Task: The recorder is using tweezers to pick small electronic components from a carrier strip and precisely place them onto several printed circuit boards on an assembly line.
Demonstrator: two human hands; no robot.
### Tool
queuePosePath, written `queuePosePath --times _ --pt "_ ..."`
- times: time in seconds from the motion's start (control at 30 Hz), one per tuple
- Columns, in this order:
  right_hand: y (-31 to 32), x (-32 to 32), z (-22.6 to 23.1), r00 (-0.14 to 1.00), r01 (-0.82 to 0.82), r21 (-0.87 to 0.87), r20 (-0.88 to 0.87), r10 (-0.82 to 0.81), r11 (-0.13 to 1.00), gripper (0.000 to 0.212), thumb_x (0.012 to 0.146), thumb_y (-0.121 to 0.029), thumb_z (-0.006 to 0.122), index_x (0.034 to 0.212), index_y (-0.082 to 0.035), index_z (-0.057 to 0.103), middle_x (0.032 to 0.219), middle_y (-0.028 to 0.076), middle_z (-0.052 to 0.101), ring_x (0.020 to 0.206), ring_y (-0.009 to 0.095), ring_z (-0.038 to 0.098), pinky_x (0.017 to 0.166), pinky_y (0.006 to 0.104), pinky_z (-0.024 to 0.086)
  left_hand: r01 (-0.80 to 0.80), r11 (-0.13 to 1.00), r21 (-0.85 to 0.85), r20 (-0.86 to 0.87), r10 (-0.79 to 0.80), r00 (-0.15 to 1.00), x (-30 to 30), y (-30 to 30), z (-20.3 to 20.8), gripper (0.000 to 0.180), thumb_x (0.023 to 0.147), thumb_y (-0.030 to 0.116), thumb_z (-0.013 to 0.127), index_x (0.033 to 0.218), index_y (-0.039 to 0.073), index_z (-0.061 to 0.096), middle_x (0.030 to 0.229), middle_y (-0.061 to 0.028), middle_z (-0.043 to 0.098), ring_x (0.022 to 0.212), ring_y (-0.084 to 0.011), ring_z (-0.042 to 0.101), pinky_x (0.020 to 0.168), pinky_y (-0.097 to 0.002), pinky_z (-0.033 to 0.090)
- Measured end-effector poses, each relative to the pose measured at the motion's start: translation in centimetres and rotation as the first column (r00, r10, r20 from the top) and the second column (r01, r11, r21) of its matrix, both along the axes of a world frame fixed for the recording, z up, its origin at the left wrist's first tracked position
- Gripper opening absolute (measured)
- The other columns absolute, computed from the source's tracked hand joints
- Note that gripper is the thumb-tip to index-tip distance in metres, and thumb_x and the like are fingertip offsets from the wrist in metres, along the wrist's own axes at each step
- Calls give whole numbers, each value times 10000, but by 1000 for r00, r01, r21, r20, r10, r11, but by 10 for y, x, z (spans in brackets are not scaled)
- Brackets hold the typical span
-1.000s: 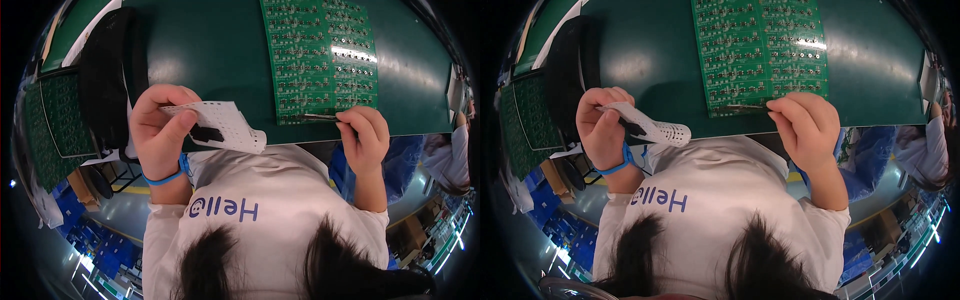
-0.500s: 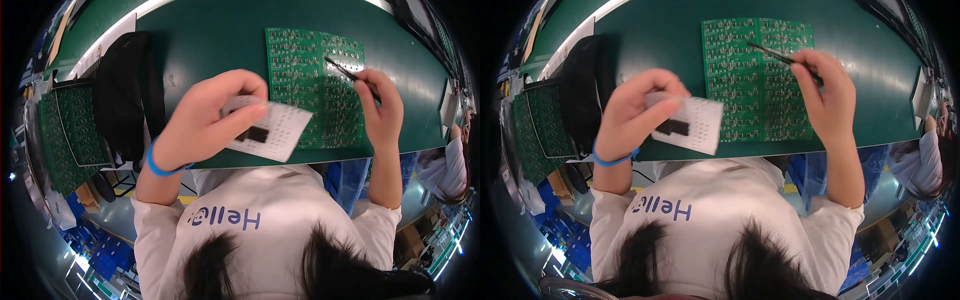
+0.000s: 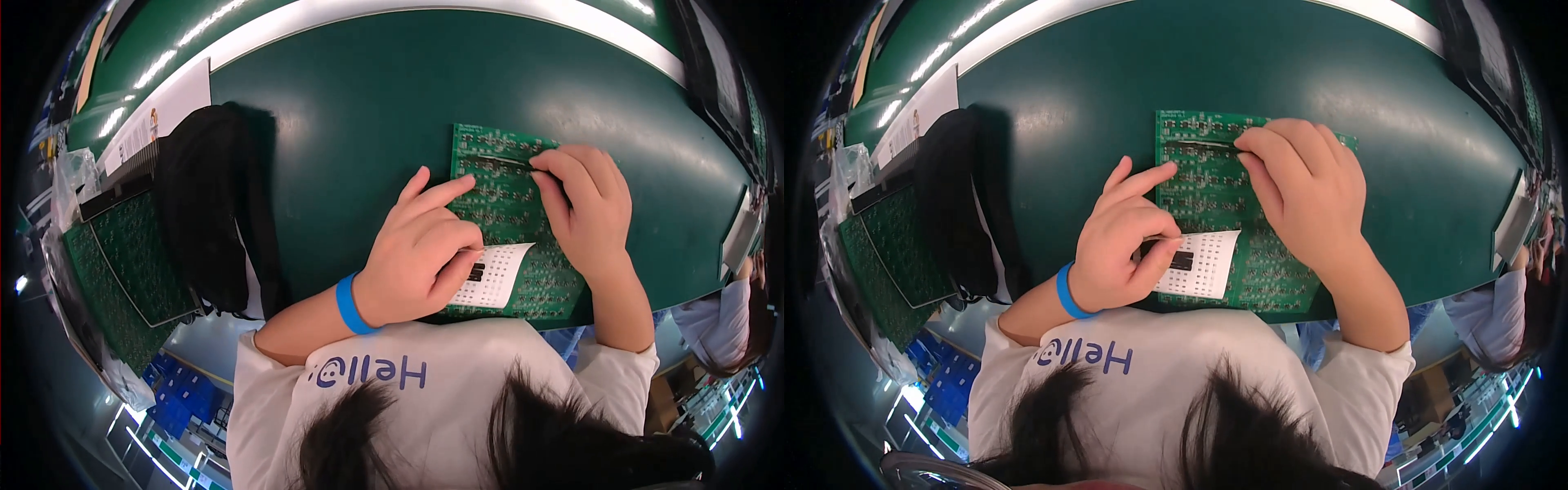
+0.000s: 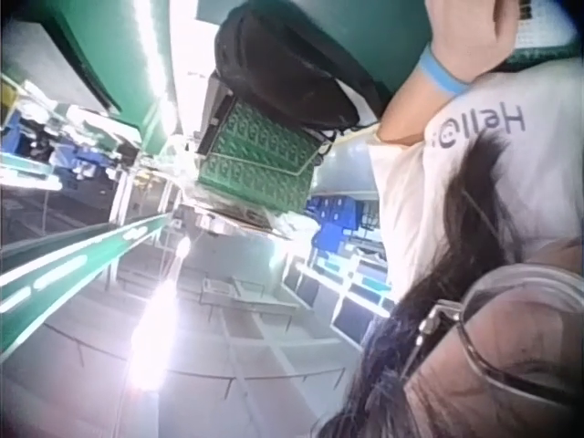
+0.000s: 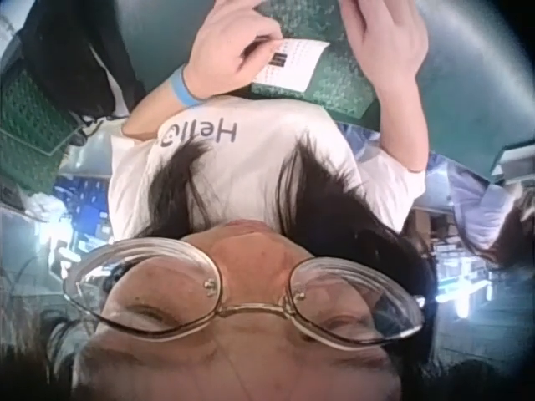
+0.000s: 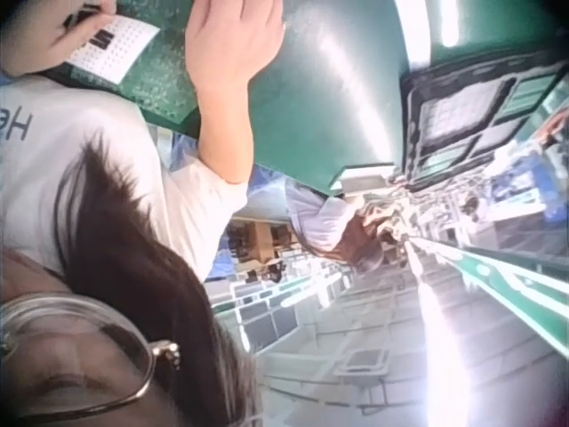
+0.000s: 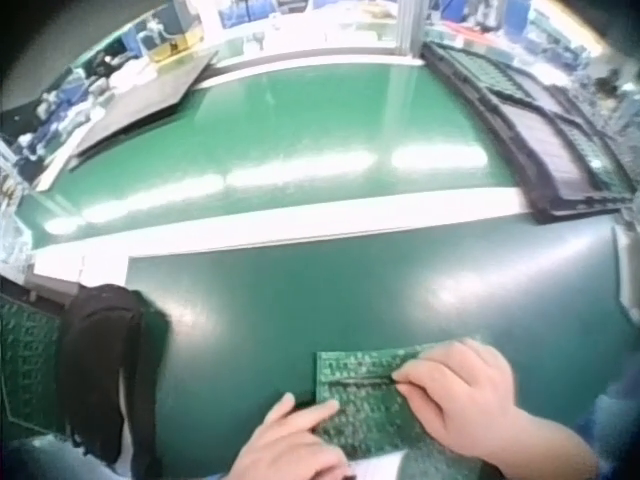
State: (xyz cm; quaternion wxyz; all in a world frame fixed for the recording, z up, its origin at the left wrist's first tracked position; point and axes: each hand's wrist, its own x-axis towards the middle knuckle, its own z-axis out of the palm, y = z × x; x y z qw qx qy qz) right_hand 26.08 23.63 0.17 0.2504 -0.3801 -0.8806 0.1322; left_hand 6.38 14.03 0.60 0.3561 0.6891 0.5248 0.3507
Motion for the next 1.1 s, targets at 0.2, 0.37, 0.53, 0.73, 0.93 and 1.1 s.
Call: queuePosePath --times 0.2,0.37,0.53,0.73,0.93,1.1 --pt "7 0 3 999 -21 3 50 20 1000 172 697 -93 701 855 -114 637 819 15 597 687 194 578 571 311 438 25 999 -30 46 -24 999 -1 0 -5 111 720 9 628 780 92 586 651 -50 558 1159 -313 539 1043 -498 287" --pt "6 1 2 998 -44 38 47 42 998 174 678 -87 712 840 -109 652 792 14 596 688 185 581 583 302 443 25 999 -38 20 -24 1000 -1 -1 -6 136 710 10 630 804 97 584 680 -46 574 1171 -268 525 1003 -488 345" --pt "2 4 4 998 -36 41 45 34 999 206 664 -82 720 860 -103 659 801 22 595 700 197 585 593 302 450 20 999 -39 31 -19 999 -1 -2 -6 146 705 15 640 805 104 583 711 -35 582 1159 -248 529 999 -479 352" --pt "5 5 3 998 -44 46 36 43 998 225 657 -76 726 871 -97 662 805 27 593 705 207 583 596 307 452 5 1000 -30 31 -4 1000 0 -3 -6 162 693 10 651 803 107 583 706 -33 579 1155 -248 532 991 -473 360" --pt "6 4 4 998 -55 33 41 53 998 231 656 -76 730 875 -97 661 810 23 594 712 206 579 602 308 450 -1 1000 -29 29 2 1000 0 -3 -6 168 687 7 655 803 108 588 694 -29 572 1146 -250 542 988 -468 362" --pt "6 4 2 998 -53 30 40 52 998 229 658 -79 731 875 -99 661 814 22 593 713 206 579 601 310 449 6 999 -33 22 -6 1000 -1 -2 -5 171 683 10 656 806 108 591 682 -26 568 1142 -253 547 989 -465 361"
